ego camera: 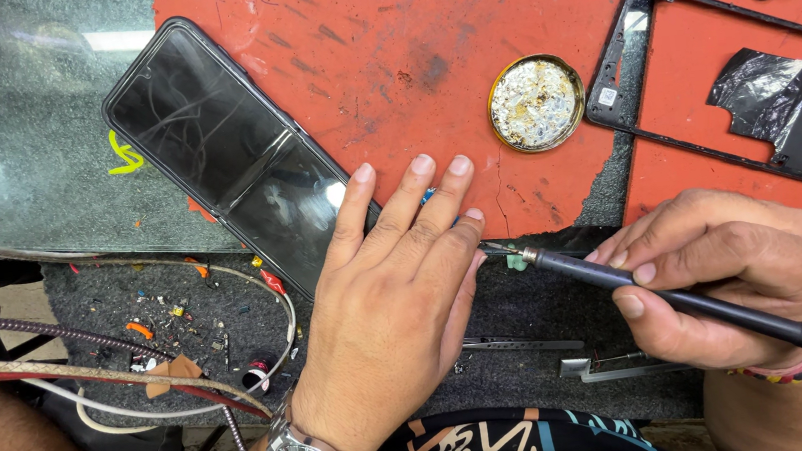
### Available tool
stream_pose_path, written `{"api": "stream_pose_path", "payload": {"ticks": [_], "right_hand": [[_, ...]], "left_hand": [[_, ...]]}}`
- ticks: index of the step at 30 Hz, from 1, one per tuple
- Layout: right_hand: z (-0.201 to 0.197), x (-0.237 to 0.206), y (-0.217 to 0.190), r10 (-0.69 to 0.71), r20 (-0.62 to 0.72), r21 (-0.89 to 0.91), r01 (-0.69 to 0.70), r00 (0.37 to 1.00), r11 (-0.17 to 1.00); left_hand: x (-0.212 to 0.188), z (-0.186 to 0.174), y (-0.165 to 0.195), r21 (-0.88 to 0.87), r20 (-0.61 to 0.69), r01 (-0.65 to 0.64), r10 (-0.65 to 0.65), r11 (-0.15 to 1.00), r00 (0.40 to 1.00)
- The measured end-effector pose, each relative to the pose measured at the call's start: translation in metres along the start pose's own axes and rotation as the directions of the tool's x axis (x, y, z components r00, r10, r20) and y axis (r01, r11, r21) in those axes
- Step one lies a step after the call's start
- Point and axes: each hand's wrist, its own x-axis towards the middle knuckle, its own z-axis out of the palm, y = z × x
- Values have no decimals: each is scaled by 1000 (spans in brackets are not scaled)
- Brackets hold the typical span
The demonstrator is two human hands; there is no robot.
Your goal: The person uses tweezers and a soldering iron to work on a small circuit board, then places the board into a mint-green earbud case and connects a red wire to the case. The workspace contains multiple disassembled phones and tools.
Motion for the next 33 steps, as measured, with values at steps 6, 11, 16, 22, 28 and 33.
{"api": "stream_pose_path", "payload": {"ticks": [6,11,16,22,28,33], "right_hand": [[-1,1,0,0,8,5,0,1000,1000],[-1,1,0,-6,4,13,6,1000,1000],[0,-2,-3,-21,-22,12,21,1000,1000],[4,-18,-7,-22,-148,71,32,989,997],[1,-38,-7,-145,-208,4,149,967,989],[3,-56,-10,-156,-247,56,174,956,983]], "left_hand": [[0,0,1,-3,4,6,-6,1000,1000],[0,-1,2,1,-3,-1,1,1000,1000],[-4,-1,3,3,-26,-16,16,1000,1000],[-13,0,12,1,-87,-31,31,1000,996],[-27,2,26,44,-140,-67,72,997,988],[-39,1,40,36,-152,-66,71,997,986]]}}
